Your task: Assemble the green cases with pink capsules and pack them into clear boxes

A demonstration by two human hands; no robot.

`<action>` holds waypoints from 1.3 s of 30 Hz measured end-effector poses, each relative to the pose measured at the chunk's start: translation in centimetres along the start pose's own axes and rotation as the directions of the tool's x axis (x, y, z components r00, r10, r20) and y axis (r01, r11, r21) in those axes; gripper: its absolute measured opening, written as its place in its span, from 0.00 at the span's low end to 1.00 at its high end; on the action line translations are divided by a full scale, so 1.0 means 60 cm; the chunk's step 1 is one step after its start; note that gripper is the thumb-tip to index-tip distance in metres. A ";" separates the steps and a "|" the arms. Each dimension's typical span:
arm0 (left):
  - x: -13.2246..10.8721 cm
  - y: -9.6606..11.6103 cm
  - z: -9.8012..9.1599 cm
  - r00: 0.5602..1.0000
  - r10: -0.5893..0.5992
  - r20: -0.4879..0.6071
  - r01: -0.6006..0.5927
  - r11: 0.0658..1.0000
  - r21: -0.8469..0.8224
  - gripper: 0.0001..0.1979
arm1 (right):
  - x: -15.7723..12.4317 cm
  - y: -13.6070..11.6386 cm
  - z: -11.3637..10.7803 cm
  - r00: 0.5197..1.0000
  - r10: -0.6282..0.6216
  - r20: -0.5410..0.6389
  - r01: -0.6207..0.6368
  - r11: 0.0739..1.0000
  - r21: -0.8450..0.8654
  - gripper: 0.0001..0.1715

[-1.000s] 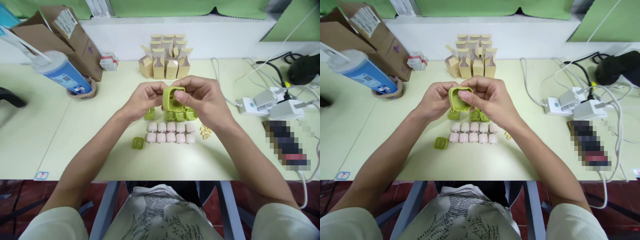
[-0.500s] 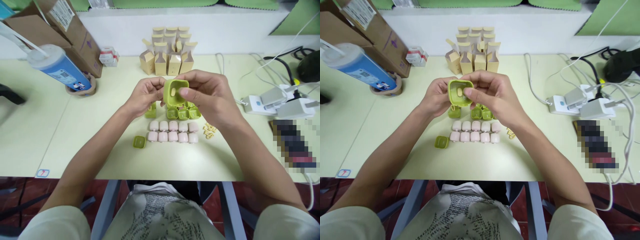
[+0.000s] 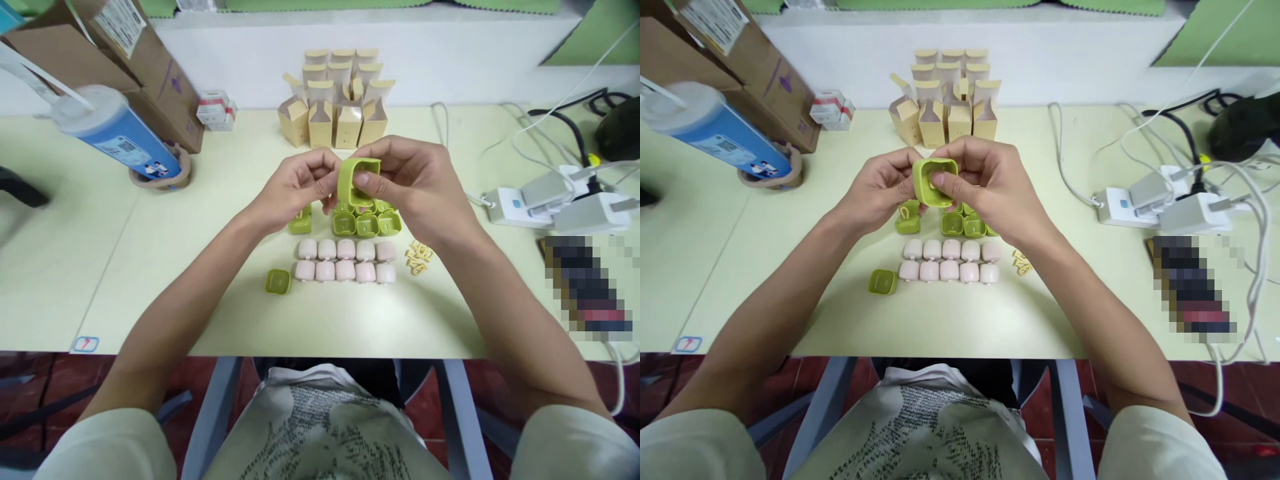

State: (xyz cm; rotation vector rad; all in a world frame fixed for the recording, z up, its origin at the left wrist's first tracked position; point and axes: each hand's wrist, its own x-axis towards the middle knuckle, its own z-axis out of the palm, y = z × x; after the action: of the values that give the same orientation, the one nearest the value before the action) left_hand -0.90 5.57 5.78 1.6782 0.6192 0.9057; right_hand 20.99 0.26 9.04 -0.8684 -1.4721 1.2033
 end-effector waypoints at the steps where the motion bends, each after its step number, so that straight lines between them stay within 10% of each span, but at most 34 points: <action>1: 0.001 -0.002 0.001 1.000 0.002 -0.004 -0.002 1.000 0.028 0.25 | -0.001 0.000 0.002 1.000 0.002 0.007 -0.002 1.000 -0.008 0.20; 16: 0.001 -0.001 -0.005 0.993 0.030 -0.111 0.014 0.927 0.375 0.28 | -0.020 -0.023 0.023 0.999 -0.043 0.026 0.043 0.999 0.000 0.16; 39: 0.003 0.006 -0.008 0.985 0.174 -0.011 -0.164 0.942 0.293 0.23 | -0.005 0.014 0.022 0.992 -0.121 -0.021 0.115 0.976 -0.185 0.13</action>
State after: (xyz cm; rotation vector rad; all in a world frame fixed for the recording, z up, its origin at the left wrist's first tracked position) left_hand -1.19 5.89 6.22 2.0076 0.6655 1.0064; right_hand 19.74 -0.11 8.13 -0.9051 -1.6038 0.9736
